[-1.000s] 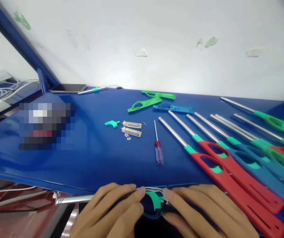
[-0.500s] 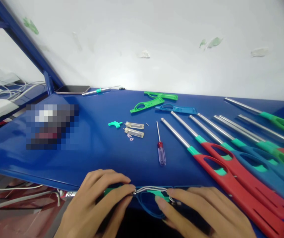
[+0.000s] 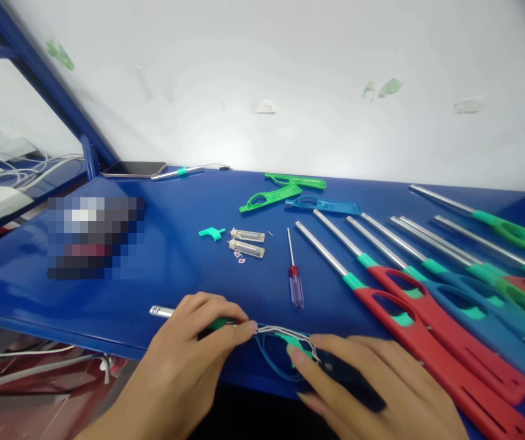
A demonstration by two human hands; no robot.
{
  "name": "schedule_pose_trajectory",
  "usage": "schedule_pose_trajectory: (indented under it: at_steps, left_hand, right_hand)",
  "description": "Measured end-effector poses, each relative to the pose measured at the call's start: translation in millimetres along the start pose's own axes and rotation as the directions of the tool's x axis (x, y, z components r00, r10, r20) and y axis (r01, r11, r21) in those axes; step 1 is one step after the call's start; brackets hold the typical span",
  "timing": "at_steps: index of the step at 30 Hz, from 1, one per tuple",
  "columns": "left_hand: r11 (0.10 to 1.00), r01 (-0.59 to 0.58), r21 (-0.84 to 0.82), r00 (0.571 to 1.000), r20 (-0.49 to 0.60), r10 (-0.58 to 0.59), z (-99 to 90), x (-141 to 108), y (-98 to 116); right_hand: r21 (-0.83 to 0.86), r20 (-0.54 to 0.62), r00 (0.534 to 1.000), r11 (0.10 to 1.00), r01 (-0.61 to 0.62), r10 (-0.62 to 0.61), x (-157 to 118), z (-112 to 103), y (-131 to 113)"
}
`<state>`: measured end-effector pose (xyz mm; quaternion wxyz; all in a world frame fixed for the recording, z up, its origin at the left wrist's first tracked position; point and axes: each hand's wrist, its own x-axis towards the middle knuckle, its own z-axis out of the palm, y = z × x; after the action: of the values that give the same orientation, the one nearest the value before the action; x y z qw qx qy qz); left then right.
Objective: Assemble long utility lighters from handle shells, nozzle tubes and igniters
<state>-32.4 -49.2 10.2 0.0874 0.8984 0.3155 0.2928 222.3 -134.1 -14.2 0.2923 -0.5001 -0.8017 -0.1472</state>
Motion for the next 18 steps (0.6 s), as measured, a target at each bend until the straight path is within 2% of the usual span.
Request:
schedule_pose_trajectory:
  at_steps: [7, 11, 18]
  left_hand:
    - [1.000, -0.019, -0.015, 0.998, 0.064, 0.019, -1.0, 7.4, 1.1]
    - [1.000, -0.002, -0.028, 0.999, 0.044, 0.003, 1.0, 7.9, 8.4]
    - [0.993, -0.101, -0.066, 0.994, 0.037, 0.103, 11.0, 14.7, 17.3]
  right_hand:
    - [0.012, -0.031, 0.999, 0.999, -0.042, 0.043, 6.9, -3.1, -1.6]
    - [0.020, -0.053, 0.998, 0.999, -0.041, 0.042, 8.8, -2.2, -2.8]
    - [0.000, -0.064, 0.997, 0.999, -0.053, 0.053, 5.6, -5.4, -1.0]
